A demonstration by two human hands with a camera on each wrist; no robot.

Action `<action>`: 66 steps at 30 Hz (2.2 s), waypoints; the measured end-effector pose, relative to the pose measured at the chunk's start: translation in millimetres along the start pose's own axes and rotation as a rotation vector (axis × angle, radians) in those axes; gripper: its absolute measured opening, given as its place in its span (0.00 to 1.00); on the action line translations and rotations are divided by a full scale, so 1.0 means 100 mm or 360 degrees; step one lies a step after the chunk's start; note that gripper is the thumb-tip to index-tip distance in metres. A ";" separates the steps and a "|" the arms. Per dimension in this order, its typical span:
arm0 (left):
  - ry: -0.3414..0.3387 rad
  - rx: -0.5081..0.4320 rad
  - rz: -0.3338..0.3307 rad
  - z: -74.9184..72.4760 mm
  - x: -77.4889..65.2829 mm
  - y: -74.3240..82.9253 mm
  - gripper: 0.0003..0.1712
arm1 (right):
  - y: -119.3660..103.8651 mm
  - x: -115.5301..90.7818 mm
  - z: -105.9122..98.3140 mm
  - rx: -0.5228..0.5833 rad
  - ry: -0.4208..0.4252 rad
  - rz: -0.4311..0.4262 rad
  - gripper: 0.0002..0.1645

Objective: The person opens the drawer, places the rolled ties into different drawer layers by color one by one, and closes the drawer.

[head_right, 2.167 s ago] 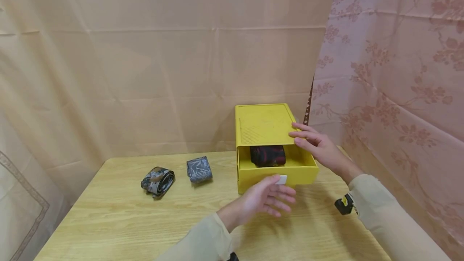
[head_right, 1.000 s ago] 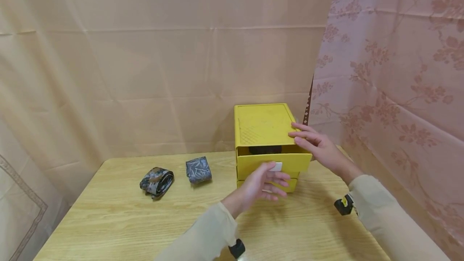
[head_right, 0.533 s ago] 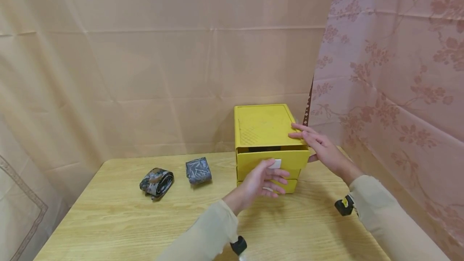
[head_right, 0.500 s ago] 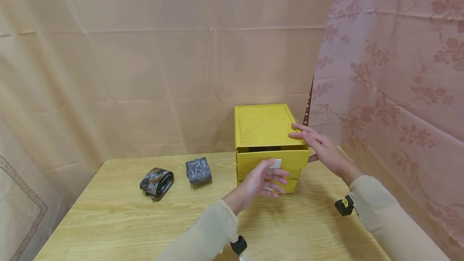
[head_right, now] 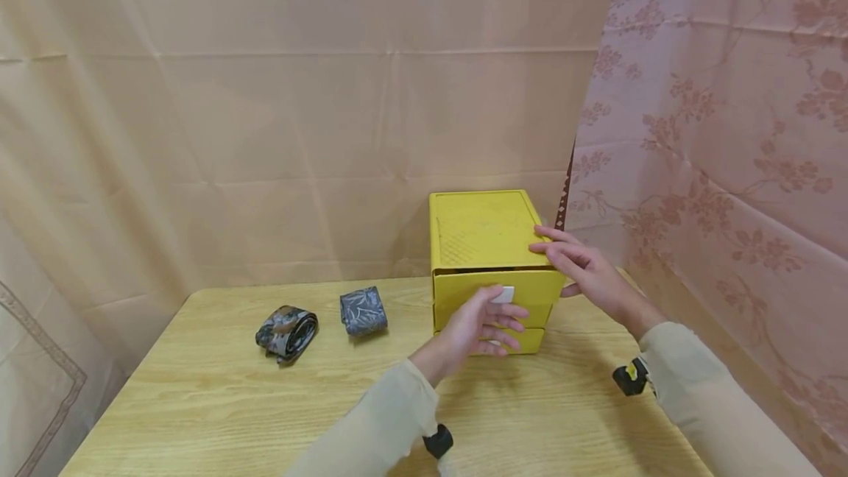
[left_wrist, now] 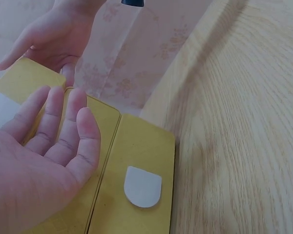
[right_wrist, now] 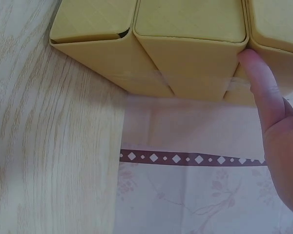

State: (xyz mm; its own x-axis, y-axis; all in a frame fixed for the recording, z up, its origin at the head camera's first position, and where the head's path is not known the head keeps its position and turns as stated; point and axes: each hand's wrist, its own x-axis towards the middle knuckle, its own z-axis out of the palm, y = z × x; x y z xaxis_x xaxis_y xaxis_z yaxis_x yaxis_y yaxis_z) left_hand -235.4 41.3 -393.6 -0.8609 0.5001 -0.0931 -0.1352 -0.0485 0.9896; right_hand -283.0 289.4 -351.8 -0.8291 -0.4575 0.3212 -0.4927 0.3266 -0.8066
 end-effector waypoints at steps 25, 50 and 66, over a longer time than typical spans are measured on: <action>-0.0028 -0.0085 -0.0072 -0.04 0.06 0.05 0.41 | -0.01 0.00 0.02 0.0011 0.0023 0.0012 0.21; -0.0008 -0.0092 -0.0111 -0.04 0.06 0.10 0.41 | 0.01 0.01 0.03 0.0030 0.0061 0.0066 0.21; 0.0007 -0.0055 -0.0116 -0.03 0.05 0.09 0.42 | -0.02 -0.01 0.04 -0.0003 0.0048 0.0043 0.21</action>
State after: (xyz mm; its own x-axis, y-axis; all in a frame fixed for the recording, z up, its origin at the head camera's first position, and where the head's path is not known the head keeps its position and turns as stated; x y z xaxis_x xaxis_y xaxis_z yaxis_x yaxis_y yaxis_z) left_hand -242.1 40.7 -385.2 -0.8503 0.4997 -0.1653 -0.2143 -0.0417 0.9759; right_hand -280.4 286.3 -352.6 -0.8497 -0.4234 0.3142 -0.4705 0.3400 -0.8143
